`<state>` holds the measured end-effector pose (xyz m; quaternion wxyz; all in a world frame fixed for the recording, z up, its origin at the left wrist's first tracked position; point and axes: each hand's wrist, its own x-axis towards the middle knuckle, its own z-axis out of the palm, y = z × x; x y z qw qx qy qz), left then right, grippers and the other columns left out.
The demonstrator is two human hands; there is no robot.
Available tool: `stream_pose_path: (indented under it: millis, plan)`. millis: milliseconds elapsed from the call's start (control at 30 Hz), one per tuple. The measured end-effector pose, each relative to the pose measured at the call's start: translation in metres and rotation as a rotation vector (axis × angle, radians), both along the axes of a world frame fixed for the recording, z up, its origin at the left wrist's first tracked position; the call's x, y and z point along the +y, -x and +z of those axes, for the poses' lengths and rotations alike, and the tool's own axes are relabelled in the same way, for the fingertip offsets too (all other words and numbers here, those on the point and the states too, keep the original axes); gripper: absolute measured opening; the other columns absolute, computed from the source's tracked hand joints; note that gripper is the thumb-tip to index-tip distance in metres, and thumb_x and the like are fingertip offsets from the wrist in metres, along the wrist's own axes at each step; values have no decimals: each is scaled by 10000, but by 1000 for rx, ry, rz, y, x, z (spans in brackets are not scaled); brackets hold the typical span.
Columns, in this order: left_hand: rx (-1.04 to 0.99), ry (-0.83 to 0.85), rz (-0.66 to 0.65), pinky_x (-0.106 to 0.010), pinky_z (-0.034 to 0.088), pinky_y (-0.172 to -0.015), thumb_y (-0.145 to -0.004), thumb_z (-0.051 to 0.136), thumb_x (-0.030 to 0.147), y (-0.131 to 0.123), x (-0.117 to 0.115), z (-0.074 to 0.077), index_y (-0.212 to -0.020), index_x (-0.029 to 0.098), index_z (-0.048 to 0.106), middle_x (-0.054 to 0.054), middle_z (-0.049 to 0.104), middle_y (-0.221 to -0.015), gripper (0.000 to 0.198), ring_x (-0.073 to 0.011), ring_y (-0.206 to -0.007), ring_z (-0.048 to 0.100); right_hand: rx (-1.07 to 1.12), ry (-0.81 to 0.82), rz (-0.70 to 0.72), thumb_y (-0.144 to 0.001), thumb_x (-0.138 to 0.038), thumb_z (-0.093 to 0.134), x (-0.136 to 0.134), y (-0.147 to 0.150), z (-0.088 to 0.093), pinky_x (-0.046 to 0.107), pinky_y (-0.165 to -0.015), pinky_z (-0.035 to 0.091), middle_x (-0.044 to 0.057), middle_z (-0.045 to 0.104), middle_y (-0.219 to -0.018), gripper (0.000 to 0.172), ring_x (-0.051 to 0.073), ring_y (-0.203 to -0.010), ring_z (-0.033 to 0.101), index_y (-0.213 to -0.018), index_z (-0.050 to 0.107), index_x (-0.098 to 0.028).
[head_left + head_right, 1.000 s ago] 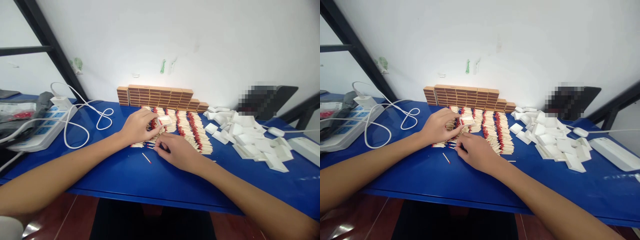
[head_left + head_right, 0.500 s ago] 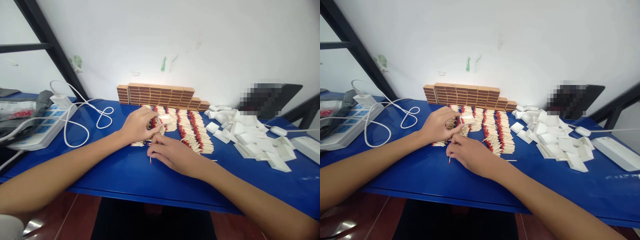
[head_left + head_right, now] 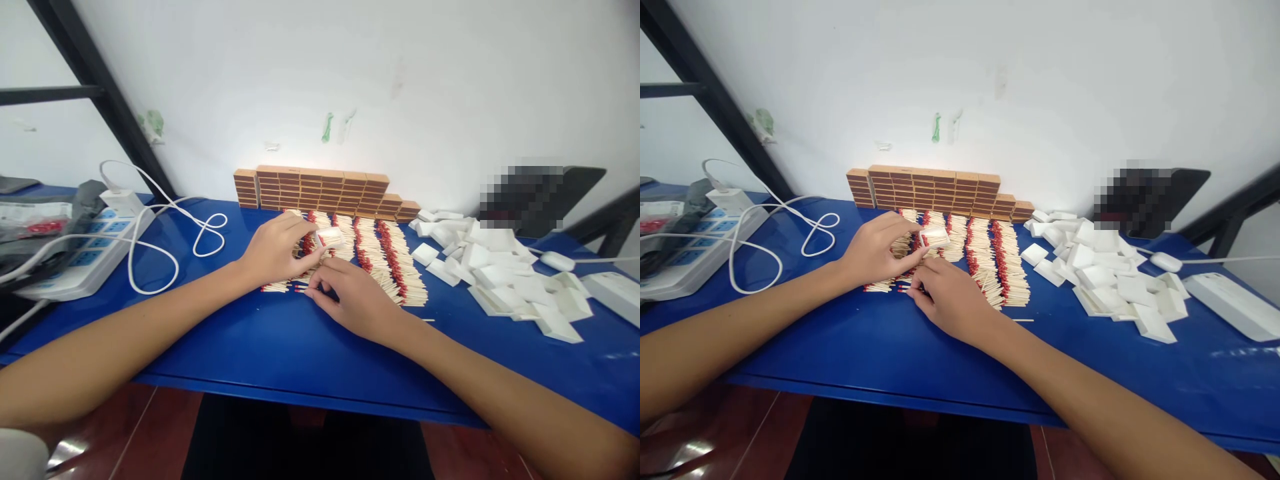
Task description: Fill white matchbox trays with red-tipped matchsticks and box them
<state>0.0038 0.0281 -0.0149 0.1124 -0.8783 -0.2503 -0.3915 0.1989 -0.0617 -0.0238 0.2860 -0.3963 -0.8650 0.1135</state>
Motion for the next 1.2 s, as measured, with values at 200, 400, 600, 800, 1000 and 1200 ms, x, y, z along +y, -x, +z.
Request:
stream_pose_path:
  millis: [200,400,600,800,1000,1200]
  plan:
    - [1,10,-8,-394,587,-833,-959,666,409,0,-1,1,-1095,139,713,-112,772,-980,306,-251,-918,706,1,36,-21,-959,-191,688,-2,-2,0,311,-743,467,32,629,-948,79,172,-810,588,-925,618,-206]
    - [-7,23,-2,-387,585,-821,-959,668,420,0,-1,1,-1092,144,715,-104,774,-968,310,-244,-902,709,-39,106,-15,-999,-209,668,-2,-2,2,316,-759,476,45,638,-964,90,182,-846,598,-920,624,-201]
    - [-6,10,-8,-382,583,-826,-964,662,419,-1,-1,1,-1096,137,716,-108,770,-973,316,-245,-909,705,-85,186,10,-1022,-156,621,-2,-3,7,338,-811,499,54,664,-987,113,188,-881,612,-915,618,-194]
    - [3,28,-1,-384,578,-818,-955,671,426,0,-1,0,-1107,159,713,-100,772,-971,310,-244,-905,708,-142,159,25,-1039,-165,601,-4,-4,8,359,-841,513,72,676,-983,138,218,-953,639,-906,584,-197]
    - [5,31,3,-383,580,-817,-955,672,420,0,0,0,-1103,147,713,-107,775,-977,313,-246,-908,713,-170,119,55,-1052,-202,595,-4,-7,5,375,-851,511,80,670,-972,141,232,-971,632,-914,577,-187]
    - [0,24,4,-376,587,-808,-953,679,418,-1,-1,0,-1103,135,715,-108,776,-969,322,-246,-908,720,-135,219,60,-1057,-242,600,-5,-11,9,357,-856,496,63,668,-999,151,219,-989,622,-914,584,-198]
